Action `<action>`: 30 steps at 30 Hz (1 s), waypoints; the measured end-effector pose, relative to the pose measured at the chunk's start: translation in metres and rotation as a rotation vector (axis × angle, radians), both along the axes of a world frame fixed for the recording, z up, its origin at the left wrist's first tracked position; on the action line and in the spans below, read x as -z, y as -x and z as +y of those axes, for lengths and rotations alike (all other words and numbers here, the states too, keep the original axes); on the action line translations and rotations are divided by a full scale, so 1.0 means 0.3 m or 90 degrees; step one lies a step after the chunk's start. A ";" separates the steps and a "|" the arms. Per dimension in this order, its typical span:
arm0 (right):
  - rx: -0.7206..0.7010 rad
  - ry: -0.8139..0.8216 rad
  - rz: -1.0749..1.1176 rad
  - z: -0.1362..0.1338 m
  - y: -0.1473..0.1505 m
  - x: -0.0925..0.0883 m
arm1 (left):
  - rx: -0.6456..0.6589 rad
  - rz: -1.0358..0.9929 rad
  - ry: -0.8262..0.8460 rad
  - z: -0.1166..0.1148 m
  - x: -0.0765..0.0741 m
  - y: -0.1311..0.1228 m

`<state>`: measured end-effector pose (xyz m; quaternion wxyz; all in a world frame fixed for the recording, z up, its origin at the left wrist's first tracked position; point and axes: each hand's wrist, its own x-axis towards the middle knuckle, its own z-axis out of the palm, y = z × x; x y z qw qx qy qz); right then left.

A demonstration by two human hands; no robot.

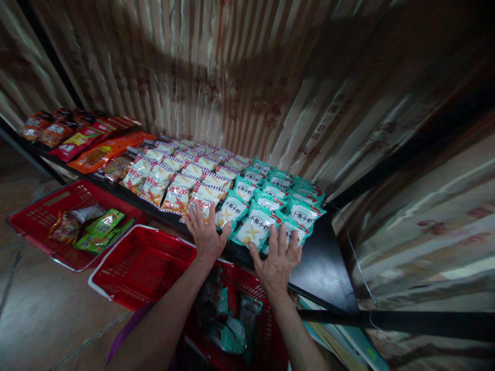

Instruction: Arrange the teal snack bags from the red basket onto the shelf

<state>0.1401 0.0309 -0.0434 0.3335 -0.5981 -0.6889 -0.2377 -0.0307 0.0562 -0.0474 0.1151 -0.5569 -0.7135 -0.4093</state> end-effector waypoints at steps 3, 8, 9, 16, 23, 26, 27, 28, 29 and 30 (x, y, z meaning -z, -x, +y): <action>-0.016 0.018 -0.001 0.003 0.000 0.001 | -0.003 0.005 0.012 -0.001 0.000 -0.003; -0.023 0.025 -0.008 0.009 -0.003 -0.001 | -0.007 0.007 0.011 -0.003 0.001 -0.005; -0.022 0.025 -0.010 0.010 -0.003 -0.001 | -0.007 0.008 0.011 -0.004 0.002 -0.005; -0.006 0.036 -0.026 0.010 0.007 -0.008 | -0.008 0.003 0.024 -0.006 0.002 -0.015; 0.012 0.041 -0.036 0.011 0.017 -0.015 | 0.001 0.010 0.031 -0.006 -0.006 -0.021; 0.015 0.041 -0.039 0.013 0.018 -0.015 | 0.008 0.018 0.039 -0.008 -0.005 -0.020; 0.015 0.042 -0.040 0.013 0.018 -0.015 | 0.007 0.019 0.042 -0.008 -0.005 -0.020; 0.015 0.043 -0.041 0.013 0.018 -0.016 | 0.007 0.019 0.045 -0.008 -0.004 -0.020; 0.016 0.044 -0.042 0.013 0.018 -0.017 | 0.007 0.019 0.047 -0.008 -0.004 -0.020; 0.018 0.045 -0.043 0.013 0.019 -0.018 | 0.006 0.019 0.048 -0.009 -0.004 -0.020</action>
